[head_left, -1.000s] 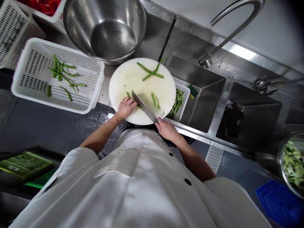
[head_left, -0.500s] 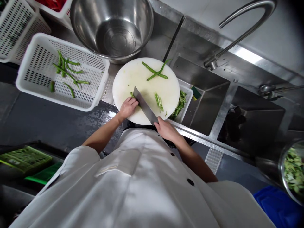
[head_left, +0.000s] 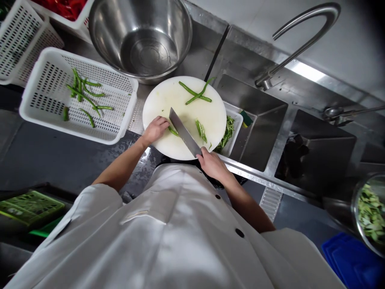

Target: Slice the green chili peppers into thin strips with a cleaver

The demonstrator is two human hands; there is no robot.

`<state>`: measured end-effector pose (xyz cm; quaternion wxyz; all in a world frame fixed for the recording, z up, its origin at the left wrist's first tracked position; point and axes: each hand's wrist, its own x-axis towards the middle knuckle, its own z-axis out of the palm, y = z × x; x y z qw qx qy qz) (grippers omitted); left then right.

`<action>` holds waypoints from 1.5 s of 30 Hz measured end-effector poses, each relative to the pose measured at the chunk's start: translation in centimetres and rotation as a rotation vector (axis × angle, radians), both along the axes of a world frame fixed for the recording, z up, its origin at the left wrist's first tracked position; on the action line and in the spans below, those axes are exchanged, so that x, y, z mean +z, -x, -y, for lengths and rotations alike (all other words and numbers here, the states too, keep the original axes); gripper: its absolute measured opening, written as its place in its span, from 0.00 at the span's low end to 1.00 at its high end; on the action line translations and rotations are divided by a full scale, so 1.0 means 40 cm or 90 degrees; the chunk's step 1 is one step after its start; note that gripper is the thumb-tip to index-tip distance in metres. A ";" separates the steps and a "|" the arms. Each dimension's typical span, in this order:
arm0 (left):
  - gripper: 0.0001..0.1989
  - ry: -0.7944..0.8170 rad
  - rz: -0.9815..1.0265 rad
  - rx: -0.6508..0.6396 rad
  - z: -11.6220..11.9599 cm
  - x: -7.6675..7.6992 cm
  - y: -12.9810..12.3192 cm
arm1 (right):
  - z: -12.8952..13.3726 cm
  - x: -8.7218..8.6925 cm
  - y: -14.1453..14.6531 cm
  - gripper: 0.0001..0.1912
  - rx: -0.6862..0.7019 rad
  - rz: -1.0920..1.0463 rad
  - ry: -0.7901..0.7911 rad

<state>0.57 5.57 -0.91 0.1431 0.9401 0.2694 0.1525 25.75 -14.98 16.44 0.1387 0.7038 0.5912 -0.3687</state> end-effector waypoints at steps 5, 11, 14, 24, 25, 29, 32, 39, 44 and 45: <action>0.16 0.013 0.026 0.016 0.011 -0.016 -0.007 | -0.031 0.009 0.017 0.14 0.028 -0.023 0.012; 0.15 0.011 0.053 0.024 0.007 -0.033 -0.007 | -0.099 -0.085 0.077 0.17 -0.030 -0.039 -0.027; 0.16 0.002 0.050 0.034 0.008 -0.037 -0.005 | -0.087 -0.057 0.059 0.17 -0.016 -0.034 -0.022; 0.15 0.017 0.070 0.002 0.021 -0.021 -0.010 | -0.108 -0.104 0.096 0.16 -0.064 -0.066 -0.035; 0.13 0.039 0.075 0.006 0.016 -0.014 -0.005 | -0.104 -0.115 0.093 0.17 -0.070 -0.075 -0.044; 0.10 0.086 0.135 0.132 -0.084 0.035 -0.002 | -0.023 -0.113 0.045 0.17 -0.095 -0.095 -0.071; 0.09 0.073 0.138 0.159 -0.220 0.070 -0.090 | 0.043 -0.105 0.035 0.13 -0.076 -0.132 -0.067; 0.17 0.092 -0.069 -0.004 -0.361 0.035 -0.482 | 0.029 -0.152 0.031 0.10 -0.204 -0.186 -0.097; 0.08 0.060 -0.064 0.042 -0.401 0.070 -0.467 | 0.043 -0.189 -0.142 0.12 -0.377 -0.210 -0.090; 0.08 0.054 -0.054 0.042 -0.402 0.089 -0.429 | 0.049 -0.194 -0.186 0.11 -0.405 -0.206 -0.100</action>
